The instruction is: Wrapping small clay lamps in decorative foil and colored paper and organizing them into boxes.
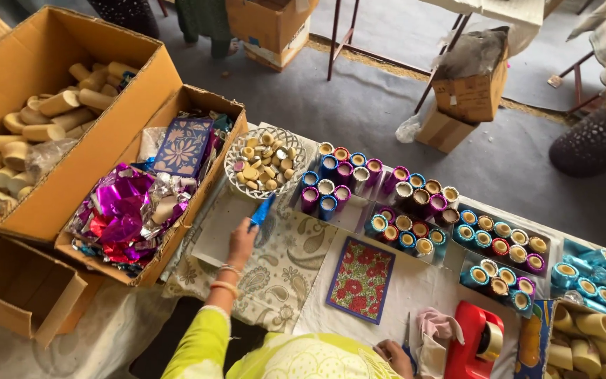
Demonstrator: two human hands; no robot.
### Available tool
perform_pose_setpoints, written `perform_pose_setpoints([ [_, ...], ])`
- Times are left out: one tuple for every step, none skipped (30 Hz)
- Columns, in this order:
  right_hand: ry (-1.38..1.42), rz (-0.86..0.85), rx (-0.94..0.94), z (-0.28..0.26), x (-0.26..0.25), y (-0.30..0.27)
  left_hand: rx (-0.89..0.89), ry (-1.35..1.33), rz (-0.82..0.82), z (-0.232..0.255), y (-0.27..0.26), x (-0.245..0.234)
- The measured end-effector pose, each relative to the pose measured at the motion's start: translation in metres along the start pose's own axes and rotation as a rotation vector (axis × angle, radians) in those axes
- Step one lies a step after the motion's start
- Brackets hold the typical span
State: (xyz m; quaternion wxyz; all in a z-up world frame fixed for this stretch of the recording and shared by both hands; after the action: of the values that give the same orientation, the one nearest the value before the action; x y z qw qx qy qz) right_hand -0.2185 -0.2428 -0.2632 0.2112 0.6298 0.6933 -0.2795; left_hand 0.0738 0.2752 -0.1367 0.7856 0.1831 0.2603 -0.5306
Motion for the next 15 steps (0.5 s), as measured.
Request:
perform_pose_setpoints([
  [0.003, 0.006, 0.003, -0.002, -0.001, 0.0, 0.005, 0.001, -0.004, 0.001, 0.006, -0.009],
  [0.065, 0.079, -0.001, -0.005, -0.003, 0.001, -0.027, -0.221, -0.118, 0.002, 0.012, -0.018],
  [0.129, 0.153, -0.001, -0.007, -0.003, -0.002, -0.062, -0.44, -0.235, 0.002, 0.016, -0.027],
  [0.133, 0.158, 0.006, -0.02, -0.006, 0.004, -0.06, -0.436, -0.243, 0.025, 0.01, -0.042],
  [0.243, 0.144, 0.053, -0.032, -0.01, 0.008, -0.159, -0.601, -0.356, 0.048, 0.003, -0.054],
  [0.354, 0.131, 0.099, -0.044, -0.015, 0.012, -0.26, -0.764, -0.469, 0.072, -0.004, -0.065],
  [0.356, 0.143, 0.104, -0.06, -0.02, 0.023, -0.255, -0.762, -0.482, 0.093, -0.017, -0.06],
  [0.555, 0.148, 0.092, -0.076, -0.024, 0.033, -0.099, -0.641, -0.414, 0.114, -0.03, -0.056],
  [0.752, 0.151, 0.08, -0.093, -0.03, 0.041, 0.054, -0.521, -0.344, 0.135, -0.046, -0.054],
  [0.753, 0.164, 0.086, -0.128, -0.044, 0.053, 0.057, -0.521, -0.357, 0.151, -0.062, -0.036],
  [0.877, 0.137, 0.104, -0.162, -0.056, 0.063, 0.232, -0.408, -0.383, 0.165, -0.082, -0.019],
  [1.002, 0.111, 0.121, -0.195, -0.068, 0.074, 0.407, -0.294, -0.406, 0.18, -0.102, -0.002],
  [1.002, 0.122, 0.131, -0.217, -0.075, 0.081, 0.407, -0.296, -0.42, 0.194, -0.119, 0.005],
  [1.082, 0.081, 0.111, -0.24, -0.083, 0.089, 0.593, -0.184, -0.497, 0.21, -0.138, 0.011],
  [1.163, 0.043, 0.089, -0.261, -0.09, 0.098, 0.784, -0.071, -0.572, 0.226, -0.156, 0.019],
])
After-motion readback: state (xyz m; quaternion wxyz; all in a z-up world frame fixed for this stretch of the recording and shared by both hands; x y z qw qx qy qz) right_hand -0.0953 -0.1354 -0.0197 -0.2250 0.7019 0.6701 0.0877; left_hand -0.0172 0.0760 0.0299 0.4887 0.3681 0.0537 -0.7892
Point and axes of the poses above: each hand's wrist, its own y-axis towards the middle knuckle, its own x-axis out of the palm, z = x × y, the point moved 1 cm from there along y, towards the middle knuckle, and after that the axes turned 14 degrees about -x, right-handed, at the moved point
